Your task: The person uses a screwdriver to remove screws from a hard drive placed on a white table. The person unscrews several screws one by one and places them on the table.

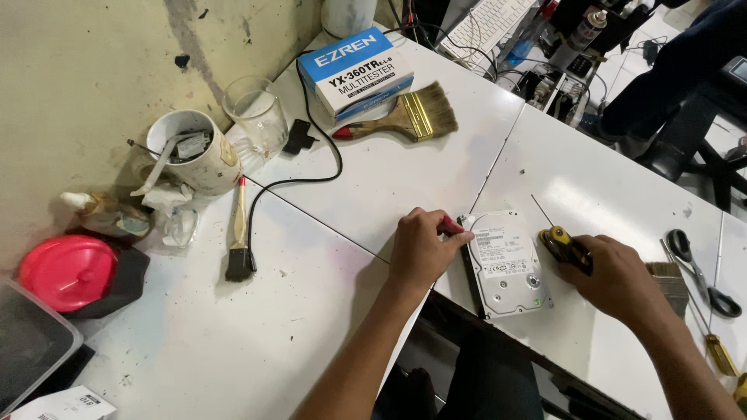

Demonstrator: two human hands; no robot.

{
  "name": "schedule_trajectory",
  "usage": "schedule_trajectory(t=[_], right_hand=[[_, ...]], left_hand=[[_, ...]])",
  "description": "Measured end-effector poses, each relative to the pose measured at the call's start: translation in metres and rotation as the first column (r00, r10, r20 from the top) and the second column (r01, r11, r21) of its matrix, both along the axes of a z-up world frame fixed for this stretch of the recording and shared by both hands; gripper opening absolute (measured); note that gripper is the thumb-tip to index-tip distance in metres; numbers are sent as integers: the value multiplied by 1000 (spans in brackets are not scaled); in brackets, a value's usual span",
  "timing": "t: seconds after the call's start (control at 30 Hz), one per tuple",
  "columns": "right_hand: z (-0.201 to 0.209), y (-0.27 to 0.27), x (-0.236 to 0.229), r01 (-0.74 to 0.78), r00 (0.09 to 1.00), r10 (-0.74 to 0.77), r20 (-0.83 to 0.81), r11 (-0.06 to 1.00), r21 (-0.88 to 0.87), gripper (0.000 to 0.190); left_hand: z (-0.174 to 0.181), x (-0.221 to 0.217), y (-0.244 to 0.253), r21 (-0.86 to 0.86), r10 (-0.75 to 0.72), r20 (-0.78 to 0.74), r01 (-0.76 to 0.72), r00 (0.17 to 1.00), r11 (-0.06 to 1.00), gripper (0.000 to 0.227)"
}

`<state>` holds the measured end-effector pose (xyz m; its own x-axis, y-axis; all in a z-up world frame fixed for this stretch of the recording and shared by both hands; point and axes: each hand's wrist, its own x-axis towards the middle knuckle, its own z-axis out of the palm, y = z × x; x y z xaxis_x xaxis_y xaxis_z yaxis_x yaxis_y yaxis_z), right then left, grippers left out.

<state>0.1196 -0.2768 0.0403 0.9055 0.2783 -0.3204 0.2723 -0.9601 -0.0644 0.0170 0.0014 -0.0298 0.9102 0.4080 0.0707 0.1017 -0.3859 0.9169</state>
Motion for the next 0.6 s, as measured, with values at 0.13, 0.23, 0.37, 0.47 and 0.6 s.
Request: schedule_trajectory(t=[0.13, 0.23, 0.37, 0.47, 0.6], right_hand=[[11, 1, 2, -19, 1000, 21, -11, 987, 158, 47], [38, 9, -1, 35, 994, -21, -106, 991, 132, 35], [68, 29, -4, -64, 993, 70, -92, 996, 68, 41], [88, 48, -11, -242, 967, 248, 61, 966, -92, 53], [80, 46, -10, -460, 822, 516, 238, 850, -255, 50]], left_hand=[[-5, 1, 0, 7, 9, -7, -9, 1000, 1000, 24], [-5, 3, -1, 14, -1, 17, 1, 1000, 1000, 23], [-15, 4, -2, 44, 15, 72, -18, 997, 999, 23], [-14, 5, -3, 26, 7, 67, -9, 998, 1000, 22], [-15, 6, -4, 7, 28, 74, -29, 997, 1000, 20]])
